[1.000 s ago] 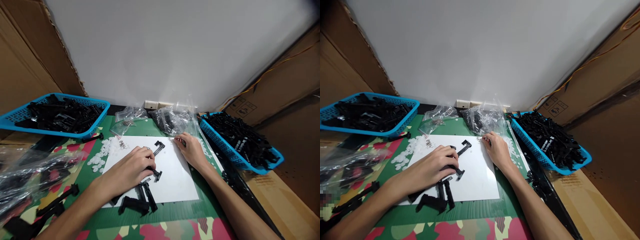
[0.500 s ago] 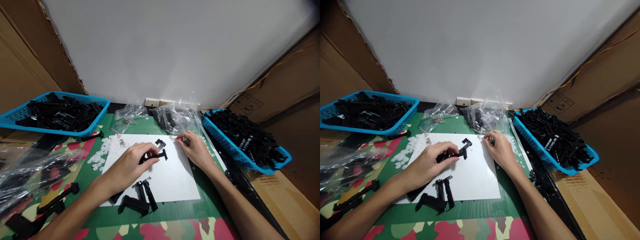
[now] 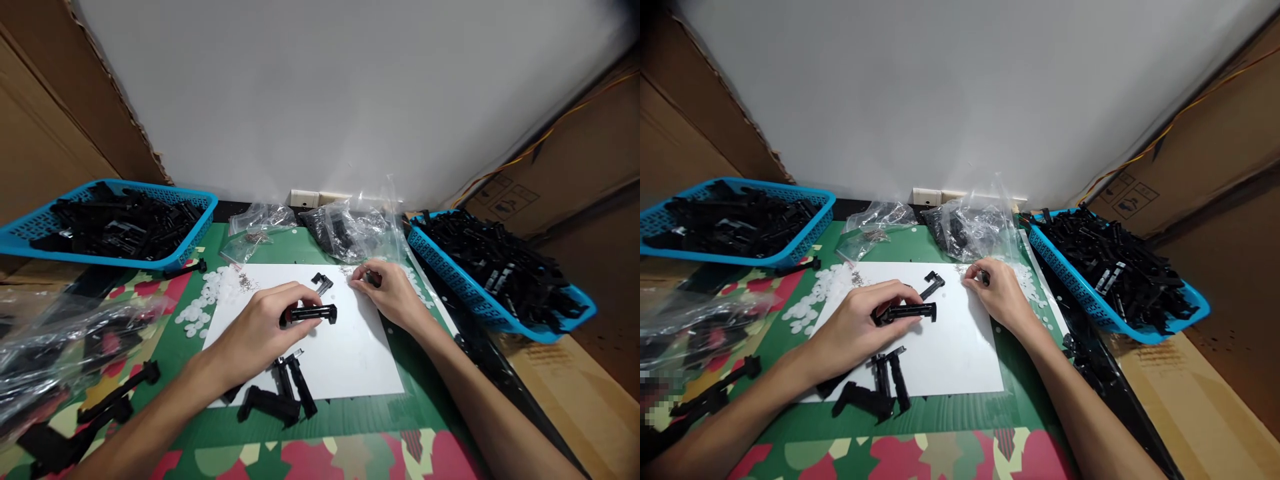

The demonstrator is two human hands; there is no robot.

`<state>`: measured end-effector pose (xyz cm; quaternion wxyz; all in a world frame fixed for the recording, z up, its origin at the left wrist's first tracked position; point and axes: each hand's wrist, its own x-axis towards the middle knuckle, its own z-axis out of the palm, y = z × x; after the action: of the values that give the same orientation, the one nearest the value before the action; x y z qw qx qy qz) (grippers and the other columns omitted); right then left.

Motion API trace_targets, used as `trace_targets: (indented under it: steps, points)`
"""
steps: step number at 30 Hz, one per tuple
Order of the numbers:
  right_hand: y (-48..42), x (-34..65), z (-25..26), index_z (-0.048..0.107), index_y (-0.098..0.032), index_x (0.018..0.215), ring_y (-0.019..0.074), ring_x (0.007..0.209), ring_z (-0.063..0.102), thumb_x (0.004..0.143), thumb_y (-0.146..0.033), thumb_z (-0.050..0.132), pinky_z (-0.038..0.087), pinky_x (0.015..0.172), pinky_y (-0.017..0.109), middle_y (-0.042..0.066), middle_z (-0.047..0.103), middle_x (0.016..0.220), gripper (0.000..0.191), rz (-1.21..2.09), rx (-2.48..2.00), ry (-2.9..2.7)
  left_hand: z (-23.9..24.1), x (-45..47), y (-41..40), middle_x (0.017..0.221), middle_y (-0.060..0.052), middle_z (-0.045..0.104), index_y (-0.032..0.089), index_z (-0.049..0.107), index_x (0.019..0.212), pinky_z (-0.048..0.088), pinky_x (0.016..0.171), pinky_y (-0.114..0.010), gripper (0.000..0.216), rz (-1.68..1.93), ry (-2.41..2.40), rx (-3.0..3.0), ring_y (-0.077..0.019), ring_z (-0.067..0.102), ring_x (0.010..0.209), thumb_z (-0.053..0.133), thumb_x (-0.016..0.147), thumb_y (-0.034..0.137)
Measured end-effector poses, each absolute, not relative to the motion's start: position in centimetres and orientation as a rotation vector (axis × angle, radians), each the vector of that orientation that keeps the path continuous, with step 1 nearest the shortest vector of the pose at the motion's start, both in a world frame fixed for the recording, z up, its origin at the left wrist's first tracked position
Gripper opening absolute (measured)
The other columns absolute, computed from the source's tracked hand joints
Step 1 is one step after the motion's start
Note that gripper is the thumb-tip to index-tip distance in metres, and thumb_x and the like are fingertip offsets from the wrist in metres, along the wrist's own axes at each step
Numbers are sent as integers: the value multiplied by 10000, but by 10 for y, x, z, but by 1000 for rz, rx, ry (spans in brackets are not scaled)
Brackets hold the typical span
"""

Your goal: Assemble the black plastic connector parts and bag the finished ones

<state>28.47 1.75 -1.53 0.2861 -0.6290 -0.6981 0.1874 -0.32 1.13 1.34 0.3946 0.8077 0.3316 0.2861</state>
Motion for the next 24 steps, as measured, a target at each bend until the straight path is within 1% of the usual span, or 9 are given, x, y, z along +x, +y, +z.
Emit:
trace_targets:
  steps: [2, 5, 7, 10, 13, 16, 19, 20, 24]
  points:
    - [15, 283, -13, 739, -211, 832, 182, 683, 561, 936, -350, 689, 389, 625, 308, 28, 699, 786, 181, 519, -1671, -1866, 15, -3, 11, 1057, 10, 739, 251, 718, 1103, 487, 807, -274, 166, 731, 842, 2015, -159, 657, 913, 753, 945, 215]
    - [11, 279, -7, 728, -200, 844, 152, 604, 468, 945, -390, 695, 338, 577, 298, -5, 598, 671, 218, 615, -1617, -1805, 17, -2, 12, 1002, 13, 743, 247, 749, 1036, 454, 695, -271, 123, 723, 884, 1928, -141, 595, 782, 789, 923, 273]
    - [7, 274, -1, 726, -193, 870, 153, 624, 492, 945, -416, 709, 366, 584, 294, 4, 614, 706, 235, 764, -1516, -1716, 18, -2, 12, 946, 8, 738, 237, 763, 988, 444, 667, -271, 136, 733, 912, 1845, -140, 574, 750, 830, 884, 293]
    - [-2, 265, 9, 731, -198, 894, 178, 746, 592, 944, -406, 740, 455, 673, 309, 41, 696, 852, 214, 992, -1318, -1587, 18, -3, 14, 895, -7, 727, 211, 766, 937, 501, 744, -275, 181, 762, 881, 1680, -158, 632, 823, 881, 825, 294]
    - [-11, 256, 17, 739, -205, 882, 182, 807, 619, 932, -353, 777, 481, 734, 316, 41, 704, 880, 161, 1105, -1178, -1512, 17, -4, 17, 913, -19, 731, 192, 758, 931, 543, 793, -274, 207, 781, 815, 1516, -165, 671, 869, 895, 807, 287]
    - [-16, 249, 20, 743, -206, 873, 177, 805, 625, 929, -318, 786, 488, 739, 313, 36, 699, 862, 132, 1138, -1112, -1479, 17, -4, 19, 958, -33, 733, 188, 771, 964, 542, 722, -239, 204, 793, 827, 1415, -149, 668, 846, 884, 822, 284]
    - [-19, 244, 19, 742, -209, 882, 180, 810, 632, 932, -309, 786, 497, 740, 317, 35, 701, 862, 120, 1138, -1080, -1487, 18, -3, 19, 894, -15, 710, 193, 781, 992, 468, 569, -185, 210, 763, 837, 1316, -91, 598, 680, 875, 840, 303]
    - [-20, 243, 19, 744, -209, 889, 181, 808, 631, 937, -310, 782, 498, 738, 321, 36, 702, 861, 118, 1127, -1079, -1501, 18, -3, 19, 861, -7, 701, 193, 781, 999, 444, 541, -176, 216, 757, 831, 1291, -79, 574, 645, 874, 843, 309]
    - [-25, 239, 18, 751, -209, 912, 190, 817, 644, 974, -270, 741, 492, 733, 341, 44, 726, 878, 87, 945, -1085, -1619, 14, -1, 17, 837, -17, 685, 163, 778, 970, 448, 564, -172, 201, 773, 795, 1292, -91, 593, 695, 844, 882, 331]
